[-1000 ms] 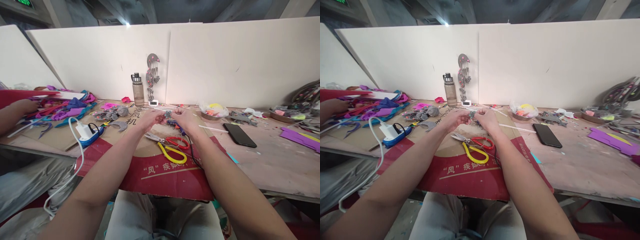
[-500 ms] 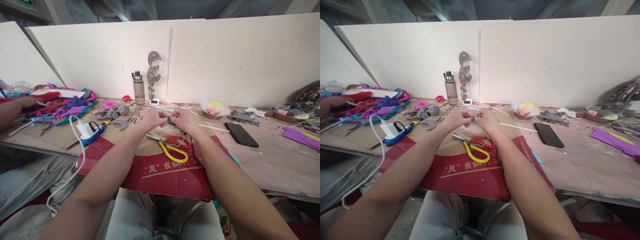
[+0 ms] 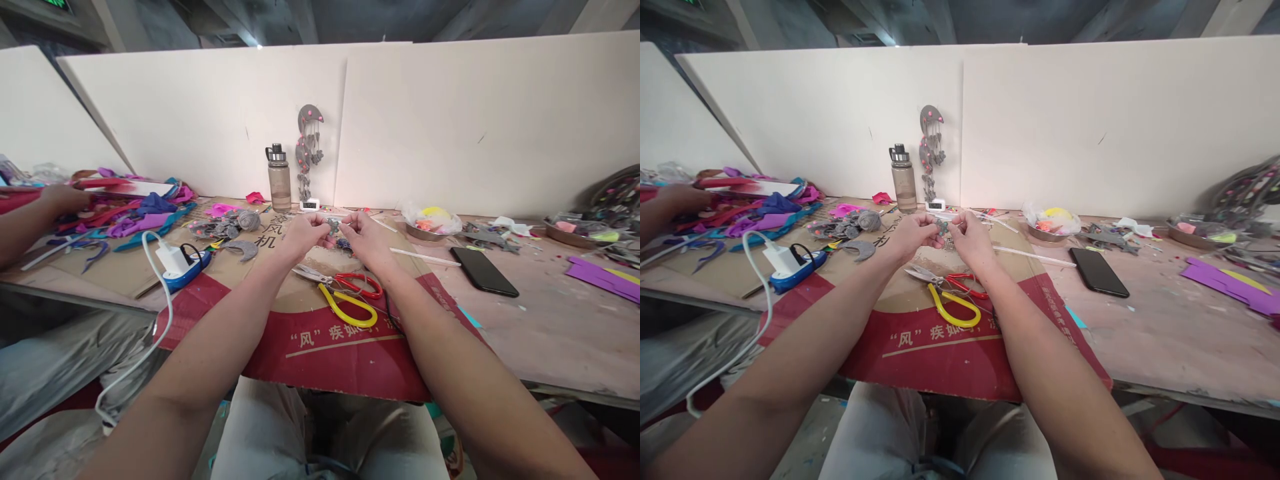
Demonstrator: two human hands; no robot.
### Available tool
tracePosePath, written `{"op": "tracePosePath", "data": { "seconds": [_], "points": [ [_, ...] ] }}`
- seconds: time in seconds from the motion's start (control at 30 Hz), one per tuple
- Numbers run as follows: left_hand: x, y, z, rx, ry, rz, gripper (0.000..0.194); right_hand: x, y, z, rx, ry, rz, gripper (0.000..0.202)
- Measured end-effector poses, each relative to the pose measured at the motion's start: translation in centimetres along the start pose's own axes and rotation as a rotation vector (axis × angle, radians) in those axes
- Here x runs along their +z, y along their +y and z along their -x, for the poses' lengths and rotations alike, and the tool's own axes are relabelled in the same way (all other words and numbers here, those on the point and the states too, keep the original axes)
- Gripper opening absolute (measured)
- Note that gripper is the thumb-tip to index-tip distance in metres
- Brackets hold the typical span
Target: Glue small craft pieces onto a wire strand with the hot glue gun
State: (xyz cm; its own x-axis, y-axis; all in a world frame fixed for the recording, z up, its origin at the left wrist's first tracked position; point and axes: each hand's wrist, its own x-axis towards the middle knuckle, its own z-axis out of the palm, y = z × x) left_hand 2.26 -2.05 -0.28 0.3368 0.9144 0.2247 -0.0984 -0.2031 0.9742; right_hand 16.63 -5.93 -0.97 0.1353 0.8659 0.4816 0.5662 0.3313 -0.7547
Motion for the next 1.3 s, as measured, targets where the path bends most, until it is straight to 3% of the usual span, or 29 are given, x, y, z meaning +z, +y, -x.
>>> {"op": "tracePosePath", "data": {
  "seconds": [0.27, 0.77, 1.13, 1.3],
  "points": [
    [-0.5, -0.9, -0.4, 0.168, -0.014, -0.022, 0.012, 1.0, 0.1, 0.0, 0.025, 0.066, -0.100, 0.011],
    [0.2, -0.7, 0.0, 0.111, -0.055, 0.177, 0.015, 1.2, -0.3, 0.1, 0.114, 0.078, -0.265, 0.013],
    [0.2, -0.2, 0.2, 0.066, -0.042, 0.144, 0.020, 0.8, -0.5, 0.3, 0.079, 0.117, -0.156, 0.009],
    [0.2, -0.4, -0.1, 0.101, 0.004, 0.112, 0.020, 0.6, -0.6, 0.6, -0.066, 0.215, 0.022, 0.016]
  ]
}}
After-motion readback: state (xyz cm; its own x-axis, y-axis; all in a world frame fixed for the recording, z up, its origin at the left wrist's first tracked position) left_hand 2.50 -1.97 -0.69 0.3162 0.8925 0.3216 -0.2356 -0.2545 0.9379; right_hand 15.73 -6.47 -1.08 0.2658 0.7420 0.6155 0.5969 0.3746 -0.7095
